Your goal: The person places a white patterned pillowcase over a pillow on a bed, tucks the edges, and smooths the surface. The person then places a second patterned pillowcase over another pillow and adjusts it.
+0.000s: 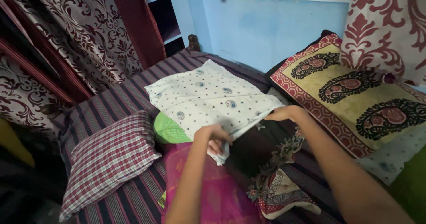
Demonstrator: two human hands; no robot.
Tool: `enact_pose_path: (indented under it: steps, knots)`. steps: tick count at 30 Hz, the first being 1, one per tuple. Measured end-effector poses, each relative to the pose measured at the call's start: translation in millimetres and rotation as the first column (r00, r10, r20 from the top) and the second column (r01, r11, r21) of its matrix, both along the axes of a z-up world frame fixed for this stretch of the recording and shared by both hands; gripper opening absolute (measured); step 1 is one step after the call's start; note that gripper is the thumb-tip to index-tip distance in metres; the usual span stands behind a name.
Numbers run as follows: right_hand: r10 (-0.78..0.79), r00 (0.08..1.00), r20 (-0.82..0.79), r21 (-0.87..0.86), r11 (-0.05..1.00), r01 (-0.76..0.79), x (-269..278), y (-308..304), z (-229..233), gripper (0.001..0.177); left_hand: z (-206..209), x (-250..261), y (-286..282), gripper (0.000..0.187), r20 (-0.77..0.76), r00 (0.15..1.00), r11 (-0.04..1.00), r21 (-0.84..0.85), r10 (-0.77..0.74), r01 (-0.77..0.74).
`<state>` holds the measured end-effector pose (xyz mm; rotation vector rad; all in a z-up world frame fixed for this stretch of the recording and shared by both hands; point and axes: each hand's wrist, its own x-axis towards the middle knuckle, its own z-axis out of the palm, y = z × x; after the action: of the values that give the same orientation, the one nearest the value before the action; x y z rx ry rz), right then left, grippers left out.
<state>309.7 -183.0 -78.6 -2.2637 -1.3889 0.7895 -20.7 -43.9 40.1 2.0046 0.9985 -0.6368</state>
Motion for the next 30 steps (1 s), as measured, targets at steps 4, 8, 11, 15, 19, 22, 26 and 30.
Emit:
enact_pose_path:
  steps: [4, 8, 11, 15, 19, 22, 26, 30]
  knots:
    - [-0.259, 0.944, -0.206, -0.253, 0.946, 0.205, -10, -26, 29, 0.113, -17, -7, -11, 0.048, -0.166, 0.976, 0.979, -0.172, -0.141, 0.112]
    - [-0.381, 0.887, -0.262, -0.395, 0.881, 0.262, -8, -63, 52, 0.123, -43, -14, -22, 0.056, -0.294, 0.895, 0.923, 0.092, -0.334, 0.374]
    - [-0.293, 0.955, 0.050, -0.451, 0.846, 0.283, -11, -89, 53, 0.133, -47, -23, -2, 0.062, -0.359, 0.873, 0.881, 0.214, -0.331, 0.422]
    - [-0.182, 0.850, 0.495, -0.419, 0.807, 0.417, -16, -117, 40, 0.148, -45, -32, 15, 0.071, -0.410, 0.872, 0.925, 0.144, -0.268, 0.352]
    - [-0.137, 0.832, 0.538, -0.274, 0.905, 0.326, 0, -109, 27, 0.159, -64, -31, -13, 0.080, -0.317, 0.902, 0.956, -0.098, -0.294, 0.278]
    - [-0.135, 0.897, 0.420, -0.207, 0.948, 0.240, 11, -95, 5, 0.161, -97, -20, -33, 0.088, -0.312, 0.883, 0.933, -0.036, -0.350, 0.357]
    - [-0.217, 0.906, 0.363, 0.029, 0.975, 0.221, 8, -65, -45, 0.151, -157, -14, -8, 0.069, 0.209, 0.933, 0.954, 0.135, -0.292, 0.268]
    - [-0.296, 0.887, 0.355, 0.113, 0.955, 0.274, 9, -36, -76, 0.104, -198, -14, 35, 0.040, 0.796, 0.554, 0.856, 0.445, -0.242, -0.265]
